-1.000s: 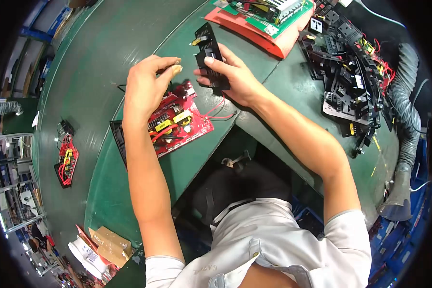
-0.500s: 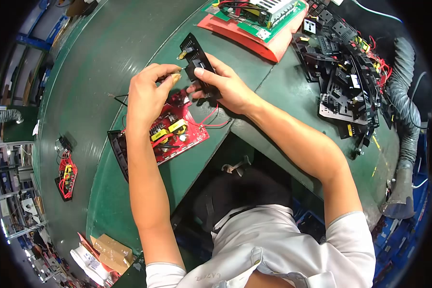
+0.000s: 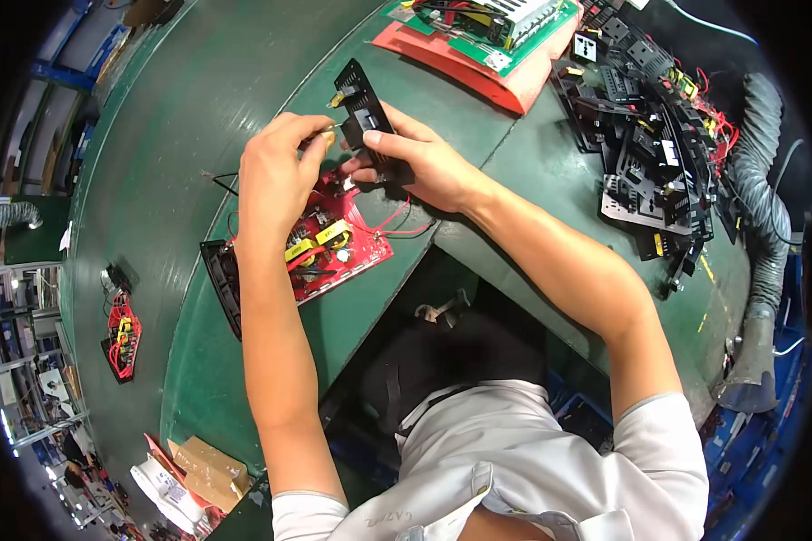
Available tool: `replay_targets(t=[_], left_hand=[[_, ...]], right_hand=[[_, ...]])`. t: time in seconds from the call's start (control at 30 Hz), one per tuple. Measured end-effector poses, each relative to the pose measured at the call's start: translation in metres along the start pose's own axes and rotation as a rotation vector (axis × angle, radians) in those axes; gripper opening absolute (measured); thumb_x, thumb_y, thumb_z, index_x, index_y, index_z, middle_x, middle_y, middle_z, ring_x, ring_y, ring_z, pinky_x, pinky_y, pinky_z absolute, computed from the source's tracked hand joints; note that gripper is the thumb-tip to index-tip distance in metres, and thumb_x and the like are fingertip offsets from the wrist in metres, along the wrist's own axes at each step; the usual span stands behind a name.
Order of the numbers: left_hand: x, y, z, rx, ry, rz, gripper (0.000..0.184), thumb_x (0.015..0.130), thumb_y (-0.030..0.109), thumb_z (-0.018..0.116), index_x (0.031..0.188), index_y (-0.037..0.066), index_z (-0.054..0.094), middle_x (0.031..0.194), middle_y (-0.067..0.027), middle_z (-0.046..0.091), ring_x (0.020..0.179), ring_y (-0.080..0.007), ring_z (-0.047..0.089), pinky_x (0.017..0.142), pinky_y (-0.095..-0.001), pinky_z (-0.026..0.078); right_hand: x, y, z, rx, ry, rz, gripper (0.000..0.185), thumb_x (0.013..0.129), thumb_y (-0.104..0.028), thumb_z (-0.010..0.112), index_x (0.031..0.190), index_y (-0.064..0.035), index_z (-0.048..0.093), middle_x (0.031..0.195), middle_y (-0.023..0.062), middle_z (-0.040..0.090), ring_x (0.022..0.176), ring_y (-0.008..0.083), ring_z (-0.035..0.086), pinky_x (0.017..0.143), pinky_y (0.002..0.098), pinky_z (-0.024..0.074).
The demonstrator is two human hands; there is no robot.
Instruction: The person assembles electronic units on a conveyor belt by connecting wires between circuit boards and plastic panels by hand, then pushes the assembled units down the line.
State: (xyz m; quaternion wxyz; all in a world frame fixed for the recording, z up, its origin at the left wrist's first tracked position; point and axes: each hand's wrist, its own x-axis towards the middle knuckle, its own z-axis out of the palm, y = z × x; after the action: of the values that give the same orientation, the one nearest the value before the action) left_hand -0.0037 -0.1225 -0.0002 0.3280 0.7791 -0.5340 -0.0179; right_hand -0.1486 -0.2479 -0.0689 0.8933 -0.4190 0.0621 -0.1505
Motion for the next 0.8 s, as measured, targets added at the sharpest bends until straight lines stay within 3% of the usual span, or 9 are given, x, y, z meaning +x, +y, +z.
replay_targets(t=[0.13,0.3,0.4,0.8], left_hand=[[-0.0014,0.0001,-0.003,0.112,-0.003,-0.018,0.017,0.086,0.006,0.072,0.103,0.002,0.074,0.089,-0.0109,0.07,0.079,-0.0247,0.068,0.075,-0.0328,0.051],[-0.0016,0.003,-0.0028,0.13,0.017,0.065,0.016,0.086,0.006,0.072,0.1,0.002,0.074,0.085,-0.0101,0.068,0.073,-0.0256,0.066,0.07,-0.0361,0.05],[0.0008,-0.0002,-0.0056,0.171,-0.014,0.151,0.015,0.085,0.006,0.071,0.1,0.001,0.073,0.084,-0.0107,0.067,0.073,-0.0255,0.064,0.068,-0.0372,0.048],[-0.0017,-0.0013,-0.0097,0.063,-0.071,0.101,0.016,0.086,0.004,0.068,0.101,0.001,0.072,0.08,-0.0111,0.06,0.071,-0.0249,0.061,0.066,-0.0369,0.047]], right_hand=[[-0.0008,-0.0006,-0.0015,0.001,-0.021,0.052,0.04,0.104,-0.02,0.058,0.14,-0.0066,0.047,0.117,0.0081,0.059,0.099,0.0228,0.07,0.086,0.0348,0.06],[-0.0034,-0.0069,0.0023,-0.098,0.01,0.063,0.039,0.102,-0.029,0.058,0.133,-0.0066,0.05,0.112,0.0108,0.062,0.081,0.0179,0.07,0.066,0.0285,0.0553],[-0.0026,-0.0069,0.0018,-0.117,-0.02,0.053,0.038,0.102,-0.027,0.058,0.133,-0.0061,0.05,0.11,0.0102,0.062,0.077,0.0165,0.068,0.063,0.028,0.0533],[-0.0033,-0.0074,0.0,-0.116,-0.029,0.066,0.04,0.102,-0.025,0.058,0.136,-0.007,0.049,0.105,0.0075,0.062,0.069,0.012,0.061,0.056,0.0258,0.0451]])
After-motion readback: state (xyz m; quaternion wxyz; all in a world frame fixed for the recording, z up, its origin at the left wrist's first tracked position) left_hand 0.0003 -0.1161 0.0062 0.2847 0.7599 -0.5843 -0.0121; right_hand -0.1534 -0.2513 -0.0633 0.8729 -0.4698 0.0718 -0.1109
